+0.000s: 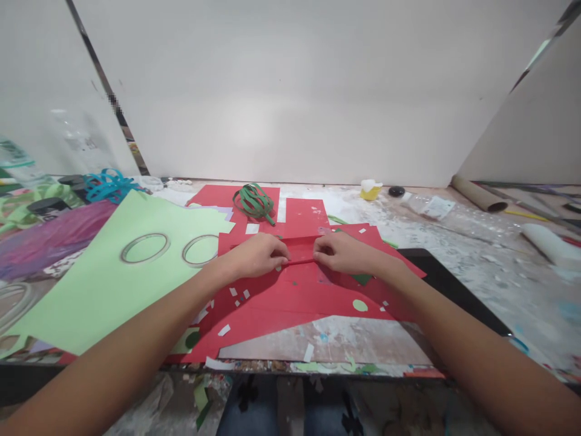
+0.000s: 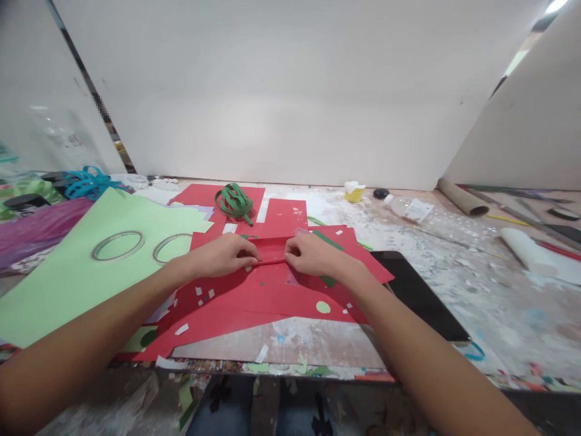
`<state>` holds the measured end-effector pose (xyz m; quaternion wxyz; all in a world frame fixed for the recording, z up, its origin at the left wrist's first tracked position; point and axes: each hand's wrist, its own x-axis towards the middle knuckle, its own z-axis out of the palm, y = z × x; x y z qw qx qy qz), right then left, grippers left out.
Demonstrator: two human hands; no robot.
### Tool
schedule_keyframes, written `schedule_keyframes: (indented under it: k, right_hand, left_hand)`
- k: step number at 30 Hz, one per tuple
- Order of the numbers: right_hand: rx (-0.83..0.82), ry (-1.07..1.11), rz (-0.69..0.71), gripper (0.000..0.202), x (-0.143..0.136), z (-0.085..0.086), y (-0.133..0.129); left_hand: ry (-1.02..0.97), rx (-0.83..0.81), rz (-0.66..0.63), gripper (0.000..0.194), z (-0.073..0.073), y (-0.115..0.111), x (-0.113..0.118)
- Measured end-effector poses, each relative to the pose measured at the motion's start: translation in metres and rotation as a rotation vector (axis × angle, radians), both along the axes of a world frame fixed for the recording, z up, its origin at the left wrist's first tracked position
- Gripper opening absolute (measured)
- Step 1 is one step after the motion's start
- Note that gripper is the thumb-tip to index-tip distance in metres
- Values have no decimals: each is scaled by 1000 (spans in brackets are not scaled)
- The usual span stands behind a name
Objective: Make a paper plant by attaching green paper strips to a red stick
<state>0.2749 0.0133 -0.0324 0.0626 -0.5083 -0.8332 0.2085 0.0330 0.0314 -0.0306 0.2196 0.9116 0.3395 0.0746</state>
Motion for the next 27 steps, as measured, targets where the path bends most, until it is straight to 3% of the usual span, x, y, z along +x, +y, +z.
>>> schedule_keyframes:
  k: [17, 27]
  right_hand:
    - [-67, 19, -79, 14, -6, 7, -4]
    - [-96, 58, -78, 12, -4, 6, -3]
  left_hand:
    - [148, -109, 63, 23, 9, 3, -13]
    - [243, -132, 95, 19, 23, -2, -15]
